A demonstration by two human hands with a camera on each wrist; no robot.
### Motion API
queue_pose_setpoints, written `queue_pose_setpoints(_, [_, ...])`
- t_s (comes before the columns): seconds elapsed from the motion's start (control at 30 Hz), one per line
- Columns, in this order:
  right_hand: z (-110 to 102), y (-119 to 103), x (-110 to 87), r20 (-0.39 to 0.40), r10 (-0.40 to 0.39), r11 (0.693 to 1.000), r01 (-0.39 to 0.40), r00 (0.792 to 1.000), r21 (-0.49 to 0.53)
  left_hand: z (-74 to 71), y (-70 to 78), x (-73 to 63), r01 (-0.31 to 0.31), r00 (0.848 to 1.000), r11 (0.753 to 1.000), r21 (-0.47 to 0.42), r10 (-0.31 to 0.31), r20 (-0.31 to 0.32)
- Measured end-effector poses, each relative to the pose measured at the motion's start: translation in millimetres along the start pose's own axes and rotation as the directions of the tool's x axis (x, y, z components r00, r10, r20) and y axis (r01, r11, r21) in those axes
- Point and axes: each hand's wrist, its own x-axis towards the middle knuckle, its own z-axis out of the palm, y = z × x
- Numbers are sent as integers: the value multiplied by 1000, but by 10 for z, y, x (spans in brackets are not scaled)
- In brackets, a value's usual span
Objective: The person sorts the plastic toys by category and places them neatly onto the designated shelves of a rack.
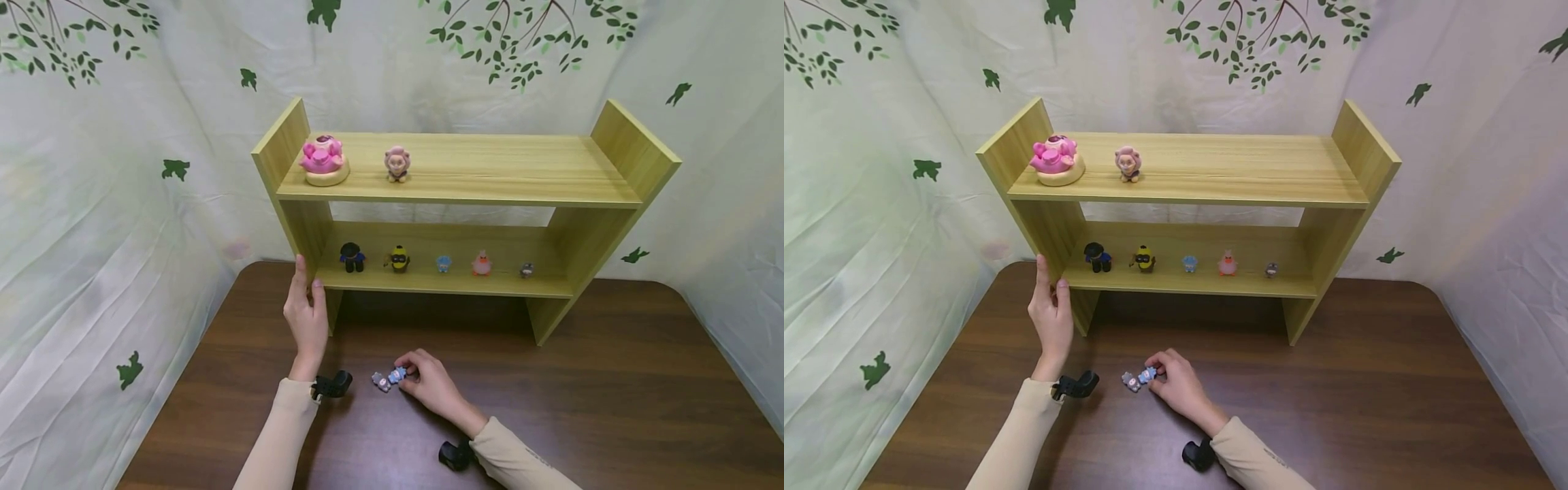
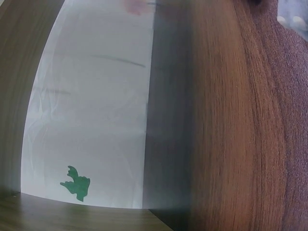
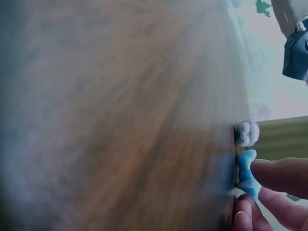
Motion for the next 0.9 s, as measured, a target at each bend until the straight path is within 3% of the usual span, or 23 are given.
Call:
queue_pose_setpoints(0.4, [3, 25, 35, -28, 10, 1000, -11, 1000, -20, -6, 15, 4, 3, 1000, 1000, 5, -3, 9])
queue_pose_setpoints(0.67, [-78, 10, 37, -20, 53, 993, -50, 998, 109, 3, 13, 5, -12, 1000, 1000, 6, 12, -15])
queue_pose_setpoints(0.9, [-198, -80, 44, -47, 41, 976, -30, 998, 217, 3, 24, -7, -5, 1000, 1000, 12, 6, -12])
